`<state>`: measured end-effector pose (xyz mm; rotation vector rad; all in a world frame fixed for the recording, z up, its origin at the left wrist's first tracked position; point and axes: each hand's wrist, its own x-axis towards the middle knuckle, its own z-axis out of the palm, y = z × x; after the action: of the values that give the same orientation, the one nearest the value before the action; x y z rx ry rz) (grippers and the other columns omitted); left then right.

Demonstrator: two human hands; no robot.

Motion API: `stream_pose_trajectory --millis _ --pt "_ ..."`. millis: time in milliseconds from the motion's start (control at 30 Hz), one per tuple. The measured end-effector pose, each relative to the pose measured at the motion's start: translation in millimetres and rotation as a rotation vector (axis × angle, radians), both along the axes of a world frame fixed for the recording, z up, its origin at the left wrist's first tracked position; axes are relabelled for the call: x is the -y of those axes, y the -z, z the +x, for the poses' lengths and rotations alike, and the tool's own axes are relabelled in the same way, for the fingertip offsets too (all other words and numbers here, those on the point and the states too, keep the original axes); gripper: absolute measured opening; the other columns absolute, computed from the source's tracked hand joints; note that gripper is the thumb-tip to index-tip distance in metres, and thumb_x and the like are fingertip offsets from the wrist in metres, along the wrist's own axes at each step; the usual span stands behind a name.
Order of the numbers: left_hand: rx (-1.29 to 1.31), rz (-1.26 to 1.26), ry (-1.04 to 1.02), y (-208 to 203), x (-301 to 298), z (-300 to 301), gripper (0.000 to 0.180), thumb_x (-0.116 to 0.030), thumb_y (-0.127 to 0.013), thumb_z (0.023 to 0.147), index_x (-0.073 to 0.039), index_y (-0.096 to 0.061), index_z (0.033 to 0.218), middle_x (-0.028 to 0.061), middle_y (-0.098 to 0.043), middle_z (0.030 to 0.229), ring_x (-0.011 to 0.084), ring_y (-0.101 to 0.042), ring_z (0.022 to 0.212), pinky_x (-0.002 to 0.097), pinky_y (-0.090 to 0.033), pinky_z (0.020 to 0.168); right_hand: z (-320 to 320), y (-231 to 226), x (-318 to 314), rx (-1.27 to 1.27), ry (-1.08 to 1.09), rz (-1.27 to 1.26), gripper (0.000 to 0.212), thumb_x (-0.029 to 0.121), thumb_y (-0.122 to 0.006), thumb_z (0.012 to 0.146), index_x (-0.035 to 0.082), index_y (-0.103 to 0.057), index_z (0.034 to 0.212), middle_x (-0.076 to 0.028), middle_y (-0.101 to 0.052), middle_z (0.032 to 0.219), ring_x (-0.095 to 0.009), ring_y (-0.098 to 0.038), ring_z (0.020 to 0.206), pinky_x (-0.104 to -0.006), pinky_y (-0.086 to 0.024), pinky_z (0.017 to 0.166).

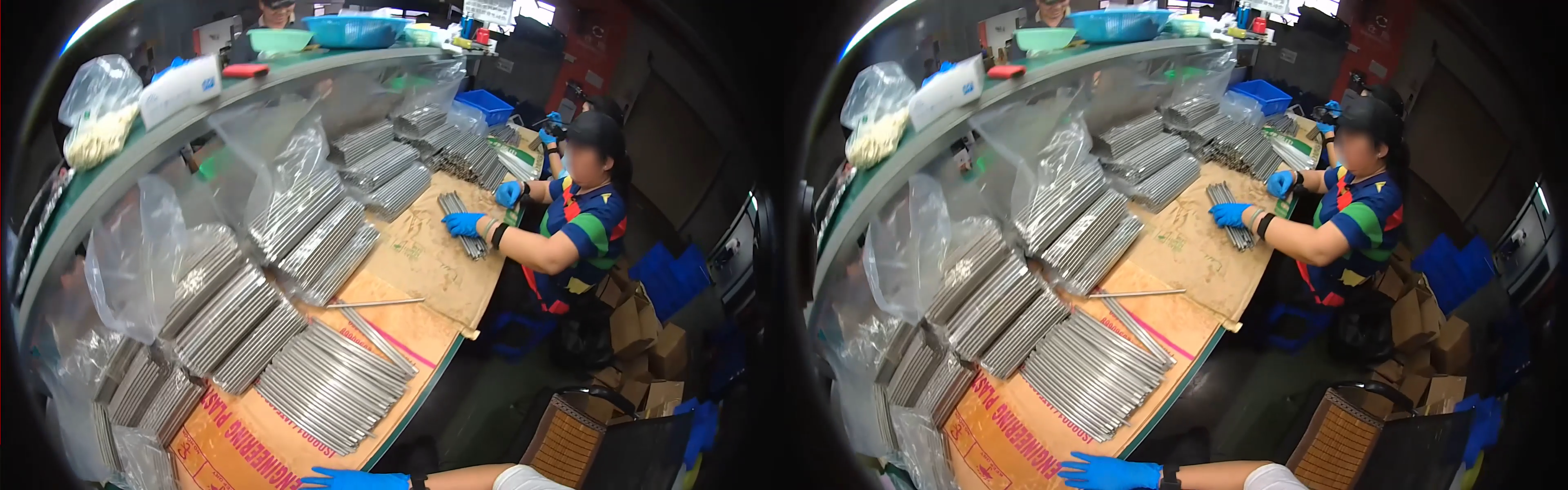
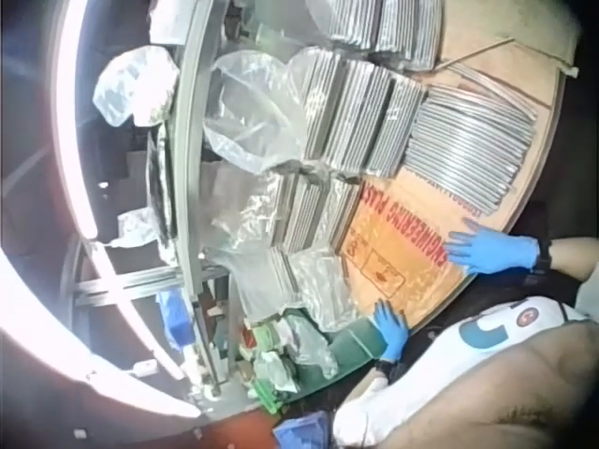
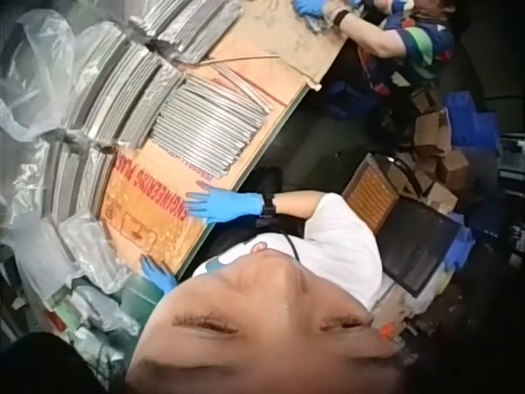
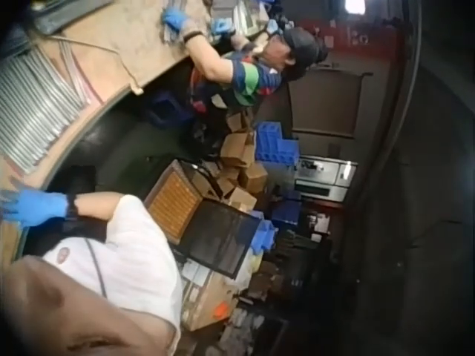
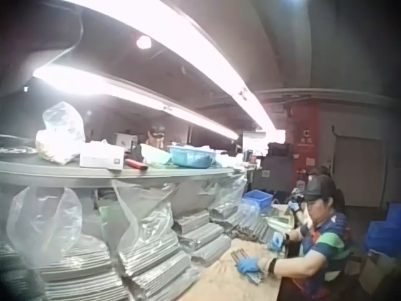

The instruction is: The person places metal rods into a metal jig by hand, removes them, and then puts the rods into a blue bin. After moving the bin aside, the person continues placing more metal rods into the jig.

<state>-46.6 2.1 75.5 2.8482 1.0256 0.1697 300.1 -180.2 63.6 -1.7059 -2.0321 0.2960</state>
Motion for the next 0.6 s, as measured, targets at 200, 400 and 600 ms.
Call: stream_pose_trajectory --millis 200,400,600 --pt "-0.127 0.054 -0.021 -1 24 -7 0.053 -0.026 -0.048 0.095 0.003 -0.04 0.139 0.0256 -0.037 0.144 0.0443 -0.033 0.133 0.055 -0.025 0.11 19 -2 68 -0.009 -0.297 0.095 0.047 0.031 -0.054 0.092 0.009 -0.05 0.134 -0.016 -0.049 0.138 -0.028 -0.046 0.128 -0.0517 -0.034 0.108" --pt "0.11 -0.099 -0.211 73 7 107 0.046 -0.021 -0.052 0.091 0.002 -0.047 0.131 0.0233 -0.045 0.137 0.0403 -0.039 0.13 0.0497 -0.027 0.111 154 63 360 -0.324 1.013 -0.489 0.034 0.034 -0.05 0.093 0.014 -0.067 0.115 -0.012 -0.065 0.117 -0.03 -0.063 0.105 -0.0411 -0.05 0.09" --pt "0.428 -0.416 0.176 16 63 257 0.032 -0.013 -0.061 0.086 0.001 -0.06 0.115 0.0213 -0.06 0.121 0.0356 -0.056 0.115 0.0395 -0.045 0.098 163 6 520 -0.651 1.511 -0.02 0.025 0.02 -0.055 0.092 0.001 -0.067 0.103 -0.016 -0.07 0.093 -0.026 -0.067 0.083 -0.0368 -0.053 0.072"
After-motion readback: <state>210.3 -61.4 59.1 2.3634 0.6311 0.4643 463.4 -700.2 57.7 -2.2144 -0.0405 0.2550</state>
